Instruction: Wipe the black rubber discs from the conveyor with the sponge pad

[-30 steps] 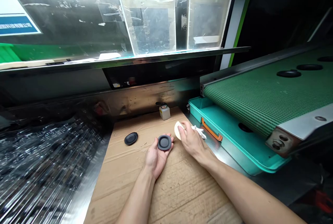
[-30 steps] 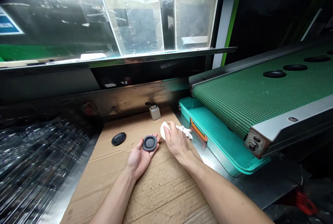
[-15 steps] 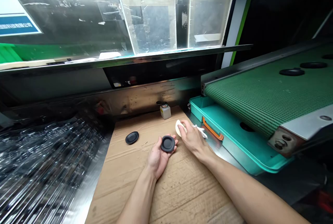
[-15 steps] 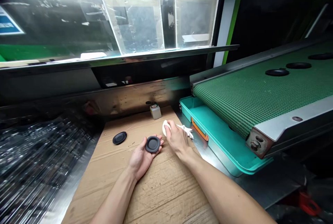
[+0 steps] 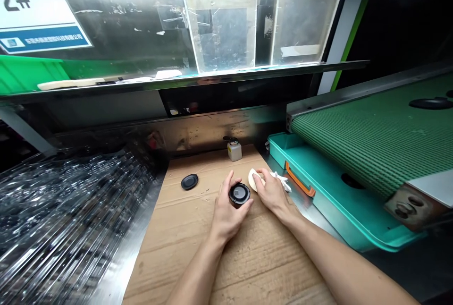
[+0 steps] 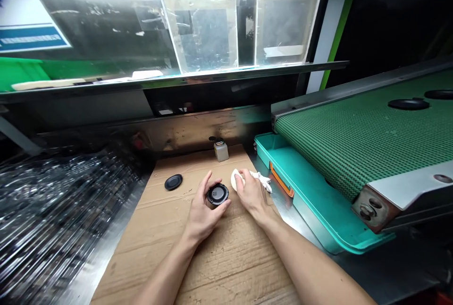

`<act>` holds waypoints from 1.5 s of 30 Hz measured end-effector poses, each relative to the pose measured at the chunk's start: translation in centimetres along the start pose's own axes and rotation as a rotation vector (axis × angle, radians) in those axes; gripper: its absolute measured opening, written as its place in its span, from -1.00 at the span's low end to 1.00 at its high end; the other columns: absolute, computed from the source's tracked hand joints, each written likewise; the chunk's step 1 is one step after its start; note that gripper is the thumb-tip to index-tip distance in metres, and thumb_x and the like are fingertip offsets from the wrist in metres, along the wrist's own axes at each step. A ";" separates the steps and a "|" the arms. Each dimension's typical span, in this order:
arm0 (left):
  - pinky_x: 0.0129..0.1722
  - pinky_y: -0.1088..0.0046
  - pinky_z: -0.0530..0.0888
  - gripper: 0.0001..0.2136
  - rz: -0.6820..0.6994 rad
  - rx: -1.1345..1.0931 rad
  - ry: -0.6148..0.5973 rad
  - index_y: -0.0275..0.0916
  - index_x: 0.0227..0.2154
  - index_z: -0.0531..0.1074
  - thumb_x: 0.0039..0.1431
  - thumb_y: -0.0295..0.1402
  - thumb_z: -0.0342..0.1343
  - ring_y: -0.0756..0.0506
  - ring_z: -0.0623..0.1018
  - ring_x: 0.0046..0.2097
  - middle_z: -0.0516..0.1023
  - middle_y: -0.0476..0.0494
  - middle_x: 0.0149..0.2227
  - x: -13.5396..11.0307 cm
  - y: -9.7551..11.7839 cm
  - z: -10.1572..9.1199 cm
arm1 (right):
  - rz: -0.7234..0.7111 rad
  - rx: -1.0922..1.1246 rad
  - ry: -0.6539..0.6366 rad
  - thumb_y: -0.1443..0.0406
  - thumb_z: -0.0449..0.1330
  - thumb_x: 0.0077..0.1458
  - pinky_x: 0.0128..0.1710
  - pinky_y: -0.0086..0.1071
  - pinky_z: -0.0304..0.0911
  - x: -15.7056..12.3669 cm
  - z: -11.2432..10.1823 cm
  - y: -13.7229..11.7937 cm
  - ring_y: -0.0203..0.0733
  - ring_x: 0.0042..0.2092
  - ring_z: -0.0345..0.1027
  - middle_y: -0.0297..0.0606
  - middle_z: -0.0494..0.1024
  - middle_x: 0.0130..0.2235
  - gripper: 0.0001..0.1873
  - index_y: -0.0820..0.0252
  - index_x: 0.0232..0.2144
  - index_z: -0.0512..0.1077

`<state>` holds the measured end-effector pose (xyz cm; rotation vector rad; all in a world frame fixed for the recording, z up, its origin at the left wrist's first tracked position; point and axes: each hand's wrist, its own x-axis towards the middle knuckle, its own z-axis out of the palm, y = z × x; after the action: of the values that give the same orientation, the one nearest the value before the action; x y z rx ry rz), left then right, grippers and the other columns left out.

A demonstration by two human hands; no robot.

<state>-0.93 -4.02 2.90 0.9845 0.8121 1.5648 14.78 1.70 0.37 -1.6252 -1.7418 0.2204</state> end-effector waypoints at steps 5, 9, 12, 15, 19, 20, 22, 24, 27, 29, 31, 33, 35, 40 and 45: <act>0.28 0.42 0.08 -0.20 0.040 0.049 -0.039 -0.09 0.13 0.30 -0.24 -0.72 0.30 -0.12 0.28 0.23 0.49 -0.13 0.03 -0.6 0.5 0.6 | 0.009 0.035 -0.014 0.10 -0.05 0.25 -0.29 -0.38 0.17 0.0 -0.4 0.0 -0.14 -0.24 0.44 -0.25 0.56 -0.28 -0.66 0.10 -0.08 0.37; 0.28 0.44 0.08 -0.16 0.106 0.078 -0.044 -0.07 0.18 0.23 -0.23 -0.71 0.31 -0.11 0.29 0.23 0.43 -0.12 0.10 -0.6 0.7 0.8 | 0.006 0.033 -0.012 0.10 -0.04 0.25 -0.25 -0.36 0.17 -0.1 -0.1 0.2 -0.12 -0.20 0.44 -0.25 0.57 -0.29 -0.67 0.08 -0.08 0.38; 0.25 0.49 0.12 -0.15 0.069 0.017 -0.020 -0.10 0.19 0.22 -0.23 -0.74 0.29 -0.11 0.29 0.23 0.42 -0.16 0.11 -0.8 0.8 1.2 | 0.009 0.034 -0.014 0.10 -0.04 0.25 -0.24 -0.35 0.17 0.0 0.2 0.3 -0.12 -0.21 0.44 -0.25 0.57 -0.30 -0.66 0.10 -0.09 0.39; 0.22 0.51 0.16 -0.14 0.045 -0.019 0.018 -0.15 0.19 0.23 -0.25 -0.78 0.27 -0.13 0.31 0.22 0.42 -0.23 0.11 -0.9 0.9 1.4 | 0.022 0.077 -0.005 0.10 -0.04 0.24 -0.25 -0.35 0.19 0.0 0.0 0.1 -0.12 -0.22 0.44 -0.24 0.57 -0.28 -0.65 0.11 -0.10 0.40; 0.23 0.45 0.14 -0.14 0.088 0.059 0.015 -0.12 0.19 0.22 -0.24 -0.75 0.27 -0.15 0.33 0.21 0.40 -0.21 0.14 -0.6 0.5 0.7 | 0.045 0.224 0.059 0.07 -0.03 0.22 -0.25 -0.35 0.22 -0.5 -0.9 -1.3 -0.13 -0.22 0.43 -0.24 0.57 -0.26 -0.64 0.13 -0.12 0.40; 0.24 0.42 0.12 -0.13 0.096 0.093 0.006 -0.10 0.20 0.21 -0.24 -0.74 0.27 -0.15 0.33 0.21 0.38 -0.19 0.15 -0.5 0.4 0.5 | 0.031 0.274 0.051 0.07 -0.02 0.21 -0.26 -0.36 0.23 -0.7 -1.2 -1.8 -0.15 -0.23 0.43 -0.24 0.57 -0.27 -0.63 0.14 -0.11 0.40; 0.25 0.38 0.11 -0.12 0.096 0.163 -0.017 -0.07 0.22 0.16 -0.22 -0.71 0.28 -0.17 0.33 0.20 0.37 -0.15 0.16 -0.4 0.1 0.0 | -0.061 0.365 -0.028 0.08 0.03 0.19 -0.27 -0.40 0.25 -1.3 -1.8 -2.8 -0.19 -0.26 0.43 -0.26 0.57 -0.28 -0.64 0.14 -0.09 0.39; 0.25 0.34 0.10 -0.10 0.086 0.210 -0.047 -0.05 0.24 0.12 -0.20 -0.68 0.27 -0.18 0.33 0.20 0.37 -0.14 0.16 -0.3 -0.3 -0.3 | -0.171 0.393 -0.113 0.12 0.07 0.16 -0.25 -0.42 0.27 -1.8 -2.2 -3.5 -0.22 -0.26 0.44 -0.29 0.57 -0.25 -0.67 0.12 -0.09 0.40; 0.26 0.34 0.07 -0.11 0.079 0.203 -0.106 -0.09 0.25 0.10 -0.19 -0.67 0.27 -0.17 0.31 0.22 0.37 -0.16 0.16 -0.3 -0.8 -0.2 | -0.179 0.309 -0.058 0.16 0.08 0.15 -0.19 -0.41 0.26 -2.1 -2.4 -3.9 -0.20 -0.19 0.44 -0.28 0.56 -0.19 -0.71 0.10 -0.11 0.42; 0.27 0.31 0.06 -0.11 0.078 0.186 -0.126 -0.10 0.25 0.09 -0.19 -0.65 0.28 -0.18 0.28 0.24 0.34 -0.17 0.19 -0.3 -1.2 -0.1 | -0.147 0.300 -0.061 0.15 0.08 0.16 -0.19 -0.40 0.26 -1.8 -2.5 -3.8 -0.19 -0.18 0.44 -0.27 0.56 -0.18 -0.70 0.11 -0.11 0.42; 0.28 0.25 0.04 -0.09 0.072 0.228 -0.127 -0.07 0.27 0.04 -0.17 -0.62 0.27 -0.20 0.24 0.25 0.28 -0.17 0.22 -0.2 -1.5 -0.2 | -0.139 0.338 -0.112 0.12 0.08 0.16 -0.23 -0.42 0.27 -1.4 -2.5 -3.3 -0.21 -0.20 0.44 -0.28 0.57 -0.20 -0.69 0.11 -0.12 0.42; 0.29 0.23 0.01 -0.07 0.080 0.289 -0.121 -0.03 0.29 -0.04 -0.13 -0.60 0.27 -0.21 0.19 0.28 0.22 -0.16 0.26 -0.1 -1.6 -0.3 | -0.103 0.332 -0.082 0.10 0.08 0.15 -0.24 -0.41 0.25 -0.8 -2.3 -2.6 -0.20 -0.21 0.43 -0.28 0.57 -0.22 -0.69 0.11 -0.13 0.42; 0.30 0.26 -0.02 -0.07 0.112 0.299 -0.115 -0.03 0.30 -0.08 -0.10 -0.58 0.27 -0.18 0.14 0.31 0.18 -0.16 0.28 0.0 -1.5 -0.4 | -0.029 0.298 0.015 0.08 0.07 0.16 -0.24 -0.38 0.24 -0.4 -2.0 -1.8 -0.17 -0.21 0.43 -0.28 0.57 -0.25 -0.67 0.11 -0.13 0.42; 0.28 0.32 0.11 -0.08 0.261 0.385 -0.071 -0.02 0.30 -0.13 -0.06 -0.52 0.27 -0.14 0.18 0.29 0.17 -0.15 0.28 -0.1 -1.3 -0.3 | 0.046 0.353 0.072 0.04 0.05 0.17 -0.28 -0.36 0.24 -0.2 -1.5 -1.1 -0.13 -0.23 0.43 -0.25 0.57 -0.27 -0.64 0.12 -0.14 0.41; 0.24 0.23 0.23 -0.09 0.397 0.642 -0.135 -0.01 0.31 -0.32 0.07 -0.41 0.21 -0.16 0.20 0.28 0.09 -0.21 0.31 0.0 -1.8 -0.8 | -0.002 0.375 0.058 0.08 0.07 0.16 -0.24 -0.35 0.23 -0.7 -1.1 -1.5 -0.13 -0.21 0.42 -0.26 0.57 -0.23 -0.69 0.11 -0.16 0.41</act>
<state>-0.88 -3.71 0.96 1.7847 1.1007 1.5645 14.17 0.41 1.73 -1.3430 -1.5489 0.4643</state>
